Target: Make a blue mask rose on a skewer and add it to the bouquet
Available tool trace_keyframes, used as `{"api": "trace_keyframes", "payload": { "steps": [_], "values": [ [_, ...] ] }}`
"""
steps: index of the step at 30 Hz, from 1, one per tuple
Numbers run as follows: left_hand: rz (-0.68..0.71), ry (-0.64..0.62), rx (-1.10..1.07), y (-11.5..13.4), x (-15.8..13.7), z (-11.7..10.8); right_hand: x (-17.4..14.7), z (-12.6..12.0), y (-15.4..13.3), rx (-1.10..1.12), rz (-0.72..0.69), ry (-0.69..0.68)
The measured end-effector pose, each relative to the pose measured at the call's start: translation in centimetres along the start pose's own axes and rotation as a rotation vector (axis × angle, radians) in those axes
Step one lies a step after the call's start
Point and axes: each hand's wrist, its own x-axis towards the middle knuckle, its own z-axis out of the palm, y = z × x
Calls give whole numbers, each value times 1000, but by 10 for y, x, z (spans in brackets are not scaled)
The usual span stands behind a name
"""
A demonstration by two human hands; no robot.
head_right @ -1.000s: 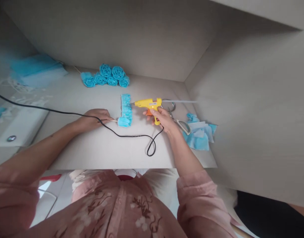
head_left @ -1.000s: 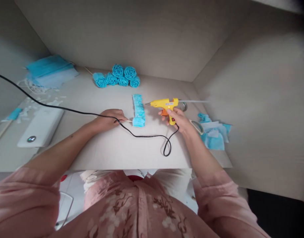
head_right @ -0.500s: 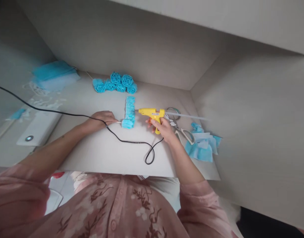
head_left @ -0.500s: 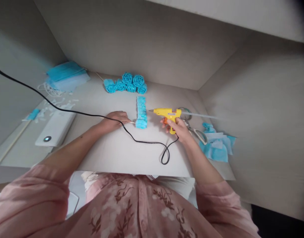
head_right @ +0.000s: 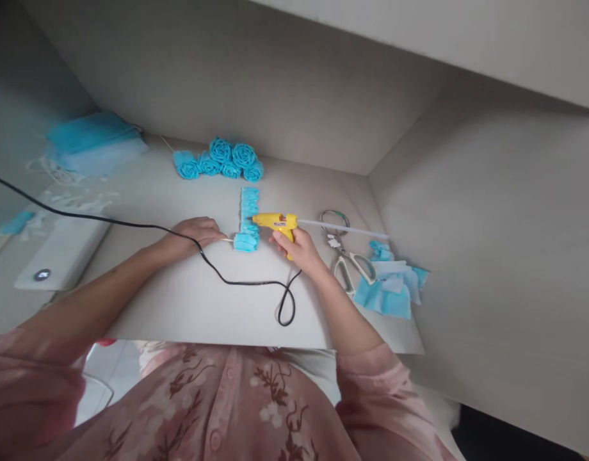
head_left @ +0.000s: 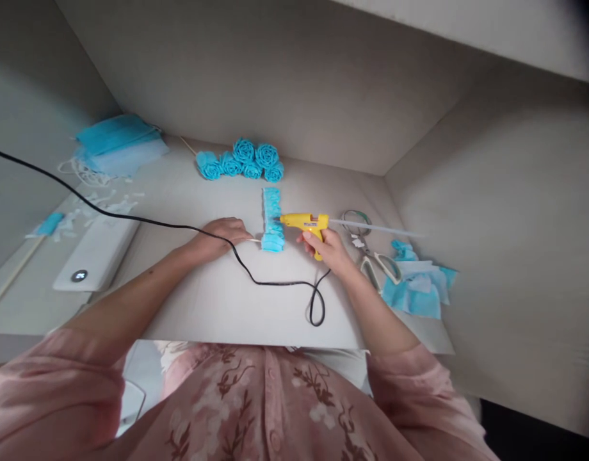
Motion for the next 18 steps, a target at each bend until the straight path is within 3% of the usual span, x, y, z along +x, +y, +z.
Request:
{"api": "trace_keyframes", "payload": {
  "steps": [6,13,18],
  "values": [
    [56,80,-27,-1,1,5,1,-2,10,56,23,17],
    [-13,99,-101,0,0,4,1,-2,12,5,9,-6],
    [-37,29,-119,4,2,-3,3,-1,20,-86,3,0]
  ]
}}
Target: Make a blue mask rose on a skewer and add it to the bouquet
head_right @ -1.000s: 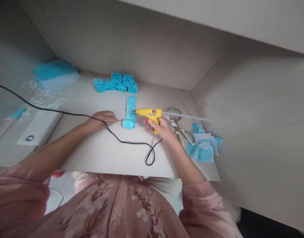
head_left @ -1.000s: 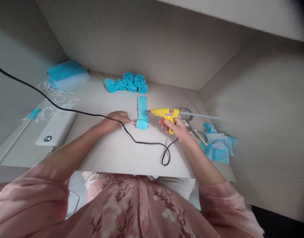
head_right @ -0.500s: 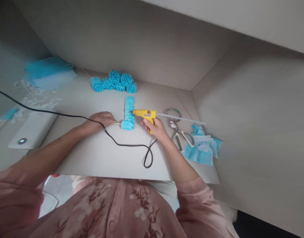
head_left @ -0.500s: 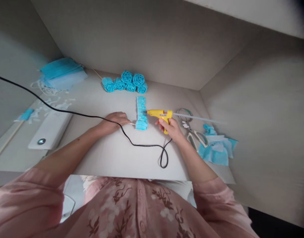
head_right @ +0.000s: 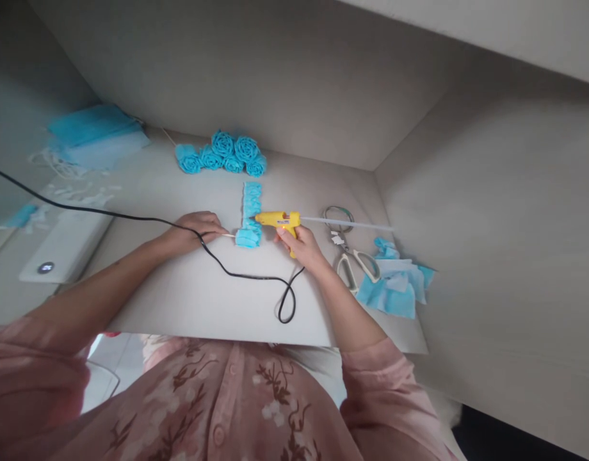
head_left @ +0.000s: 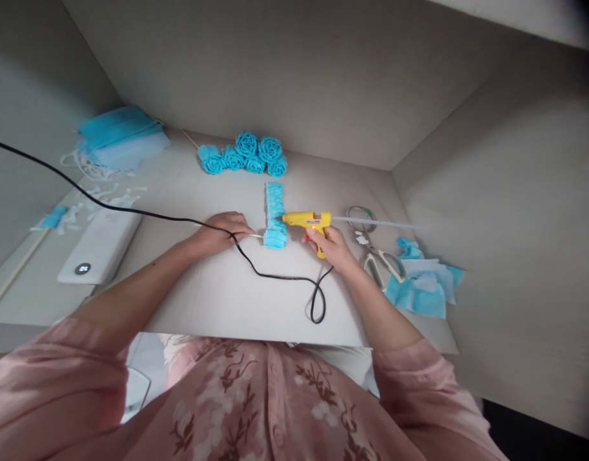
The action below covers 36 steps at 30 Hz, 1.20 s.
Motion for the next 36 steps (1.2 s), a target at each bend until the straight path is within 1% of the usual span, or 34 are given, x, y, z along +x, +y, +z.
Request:
{"api": "trace_keyframes", "payload": {
  "steps": [3,6,13,17,21,27,36],
  "values": [
    [-25,-25,7,2,1,-3,0,1,3,-63,-14,-5],
    [-23,-24,19,4,1,-4,-1,1,2,-105,-25,12],
    [8,-14,49,4,3,-3,-2,2,1,-123,-32,27],
    [-28,-37,49,4,3,-3,-3,3,0,-136,-48,30],
    [-47,-56,40,3,2,-4,-3,5,0,-139,-26,32],
    [0,-7,23,0,1,-1,-2,5,0,-172,-43,34],
    [-7,2,9,-1,1,0,-3,7,-2,-209,-60,57]
  ]
}}
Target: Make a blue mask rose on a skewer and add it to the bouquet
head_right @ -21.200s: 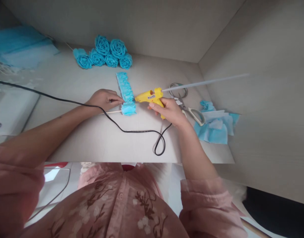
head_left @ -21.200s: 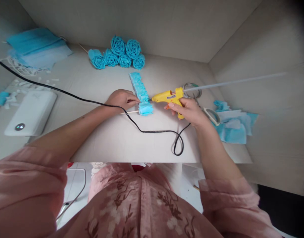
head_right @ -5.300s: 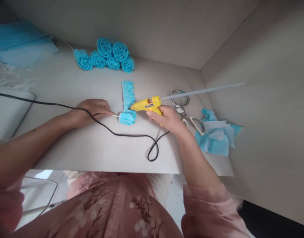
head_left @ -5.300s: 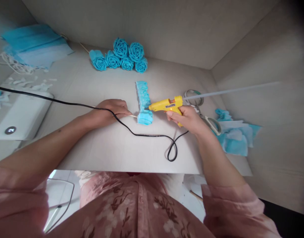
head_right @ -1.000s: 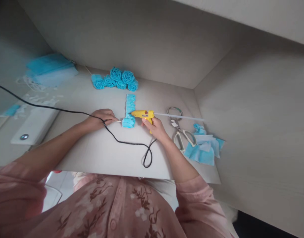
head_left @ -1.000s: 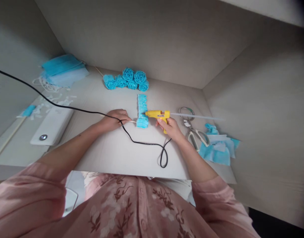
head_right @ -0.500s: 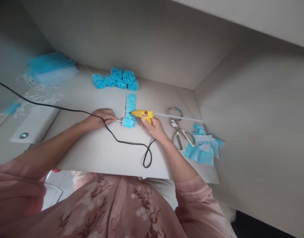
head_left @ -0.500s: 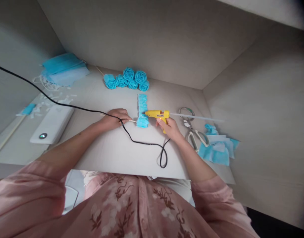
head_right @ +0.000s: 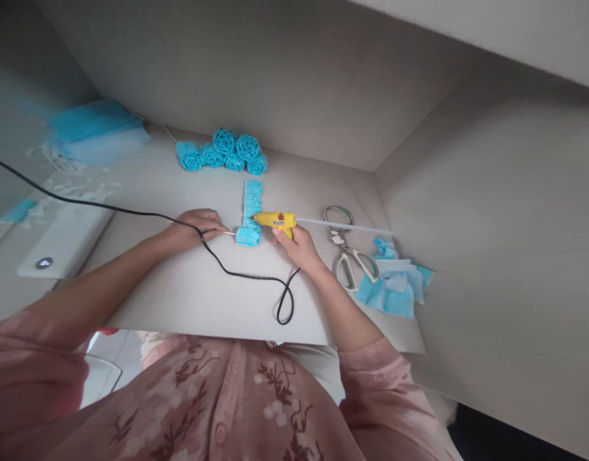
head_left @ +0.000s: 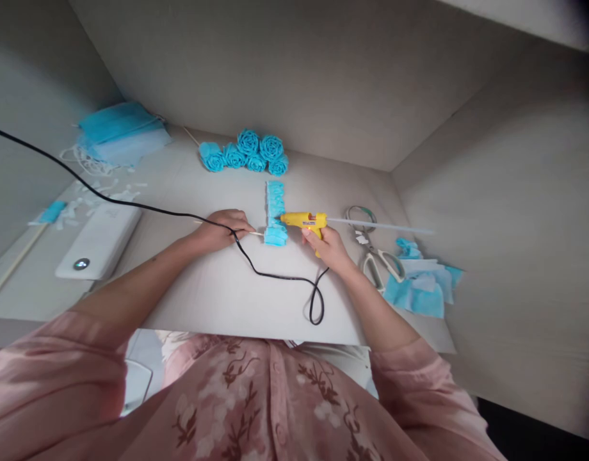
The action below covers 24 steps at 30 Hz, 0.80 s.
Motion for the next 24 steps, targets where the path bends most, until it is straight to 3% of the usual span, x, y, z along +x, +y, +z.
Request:
{"api": "trace_keyframes", "payload": {
  "steps": [19,24],
  "values": [
    [-47,-42,8,2,1,-2,-1,-18,-7,-35,2,-17],
    [-7,4,-16,4,1,-2,-1,-25,-9,-98,-43,-43]
  ]
}}
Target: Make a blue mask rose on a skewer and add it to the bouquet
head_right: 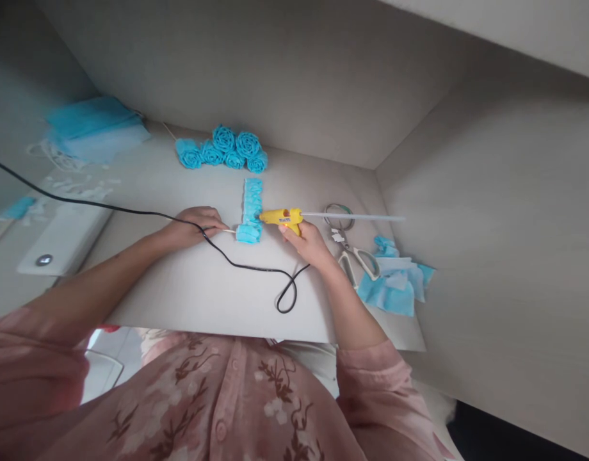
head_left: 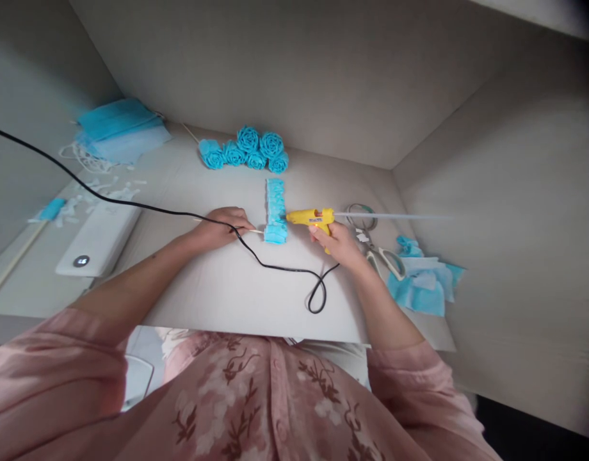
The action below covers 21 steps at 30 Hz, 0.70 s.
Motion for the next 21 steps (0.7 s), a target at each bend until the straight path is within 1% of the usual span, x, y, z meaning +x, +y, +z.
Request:
{"api": "trace_keyframes", "payload": {
  "steps": [8,17,21],
  "values": [
    [3,12,-9,1,0,0,1,-7,3,-23,-32,-22],
    [9,24,-34,2,0,0,2,-8,1,-66,-30,-46],
    [-24,3,-43,4,0,-2,2,-10,0,-92,-28,-63]
  ]
}}
